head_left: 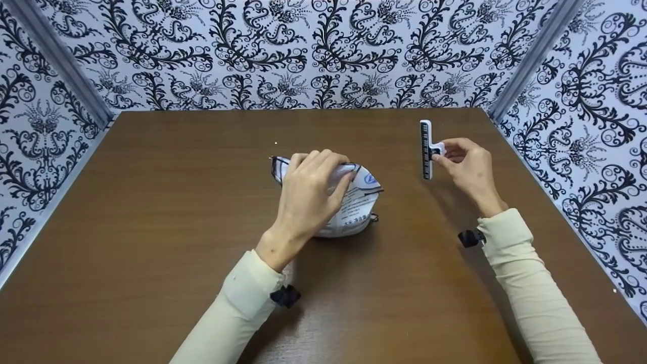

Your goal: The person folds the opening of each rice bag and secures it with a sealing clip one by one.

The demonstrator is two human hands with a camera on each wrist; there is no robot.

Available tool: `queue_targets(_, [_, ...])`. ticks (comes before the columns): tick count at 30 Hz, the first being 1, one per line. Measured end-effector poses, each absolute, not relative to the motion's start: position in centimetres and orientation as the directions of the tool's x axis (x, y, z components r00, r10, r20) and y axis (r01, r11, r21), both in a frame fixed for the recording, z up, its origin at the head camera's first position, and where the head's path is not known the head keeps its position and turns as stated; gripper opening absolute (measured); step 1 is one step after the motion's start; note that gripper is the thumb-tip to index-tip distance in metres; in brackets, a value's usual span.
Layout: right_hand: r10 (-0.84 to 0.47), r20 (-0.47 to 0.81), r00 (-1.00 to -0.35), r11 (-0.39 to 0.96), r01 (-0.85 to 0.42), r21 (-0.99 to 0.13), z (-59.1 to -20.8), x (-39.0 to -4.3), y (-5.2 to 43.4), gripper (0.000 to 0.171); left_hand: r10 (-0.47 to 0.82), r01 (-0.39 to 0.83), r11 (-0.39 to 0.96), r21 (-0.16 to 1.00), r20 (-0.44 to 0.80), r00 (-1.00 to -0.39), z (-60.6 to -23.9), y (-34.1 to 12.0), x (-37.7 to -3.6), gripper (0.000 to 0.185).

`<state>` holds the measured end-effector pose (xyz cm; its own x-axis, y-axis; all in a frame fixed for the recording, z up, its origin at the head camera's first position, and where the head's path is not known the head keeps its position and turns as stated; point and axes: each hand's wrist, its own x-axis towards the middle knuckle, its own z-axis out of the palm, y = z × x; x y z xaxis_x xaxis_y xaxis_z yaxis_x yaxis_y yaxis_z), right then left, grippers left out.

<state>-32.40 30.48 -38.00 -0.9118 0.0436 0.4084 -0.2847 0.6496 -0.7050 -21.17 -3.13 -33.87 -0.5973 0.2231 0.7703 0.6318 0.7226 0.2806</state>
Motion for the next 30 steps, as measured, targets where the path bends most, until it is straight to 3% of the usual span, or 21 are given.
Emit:
queue_targets(7, [0.025, 0.485, -0.874, 0.649, -0.355, -0.673, -38.3, -31.6, 30.5, 0.029, 0.223, 0.631, 0.725, 0.276, 0.773, -0.594, -33.9, -3.2, -21.2, 0.013])
queue_targets(30, [0.002, 0.510, -0.860, 0.596, -0.409, -0.692, -38.5, -28.3, 30.1, 0.031, 0.221, 0.627, 0.730, 0.270, 0.775, -0.592, -33.9, -3.0, -21.1, 0.014])
